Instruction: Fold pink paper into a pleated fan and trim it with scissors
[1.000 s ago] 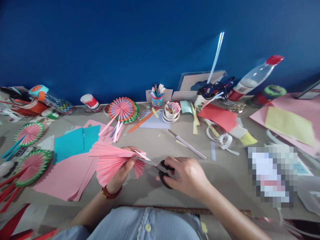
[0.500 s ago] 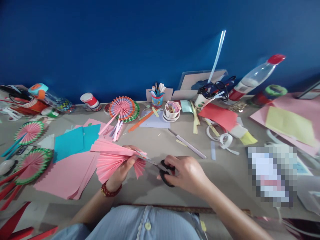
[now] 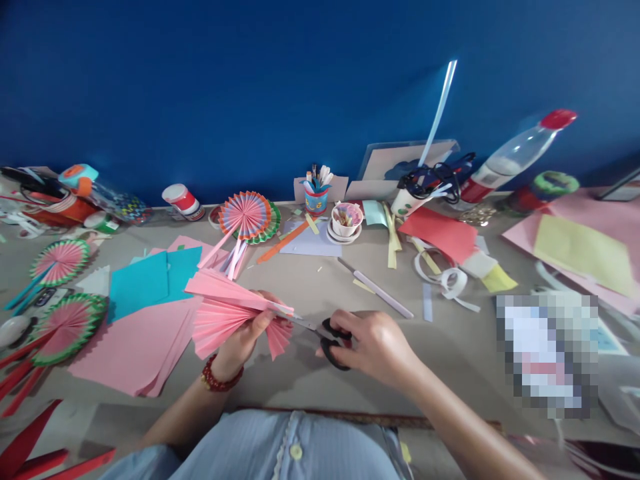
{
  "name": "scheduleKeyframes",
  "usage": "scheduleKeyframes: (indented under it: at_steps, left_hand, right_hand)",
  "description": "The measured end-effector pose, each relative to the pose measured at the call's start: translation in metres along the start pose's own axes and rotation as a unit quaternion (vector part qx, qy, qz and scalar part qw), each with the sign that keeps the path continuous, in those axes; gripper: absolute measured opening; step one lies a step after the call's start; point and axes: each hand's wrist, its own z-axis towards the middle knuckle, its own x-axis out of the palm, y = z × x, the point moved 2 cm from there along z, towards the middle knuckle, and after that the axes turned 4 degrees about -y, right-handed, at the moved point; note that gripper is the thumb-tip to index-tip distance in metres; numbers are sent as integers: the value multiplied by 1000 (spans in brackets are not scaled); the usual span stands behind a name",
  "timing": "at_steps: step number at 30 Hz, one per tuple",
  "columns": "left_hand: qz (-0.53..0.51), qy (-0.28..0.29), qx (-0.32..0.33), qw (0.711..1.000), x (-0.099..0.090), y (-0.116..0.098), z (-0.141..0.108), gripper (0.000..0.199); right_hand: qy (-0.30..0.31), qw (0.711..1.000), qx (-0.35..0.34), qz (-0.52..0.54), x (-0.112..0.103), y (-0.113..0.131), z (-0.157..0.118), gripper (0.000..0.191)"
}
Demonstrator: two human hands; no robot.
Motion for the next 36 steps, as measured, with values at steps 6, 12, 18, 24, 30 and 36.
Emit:
scheduleKeyframes:
  at_steps: [6,12,18,24,30,36]
  left_hand:
    - [-9,31,-5,999,-2,3,-1,18]
    - [-6,35,-11,999,0,2,0,20]
    - [-9,5,-20,1000,0,1,-2,20]
    - [5,12,-50,999,-1,4,-1,25]
    - [-2,32,-53,998,0,4,0,28]
    - [-21,45,-51,997,2,4,-1,28]
  right_hand:
    - [19,1000,10,15,0,-2,2,23]
    - [40,997,32,56,2,-3,3,24]
    - [54,994,29,89,2,-4,4,22]
    - [36,998,7,54,0,-2,4,23]
    - [43,998,20,36,-3,2,6,28]
    - [56,997,25,44,-3,4,8,30]
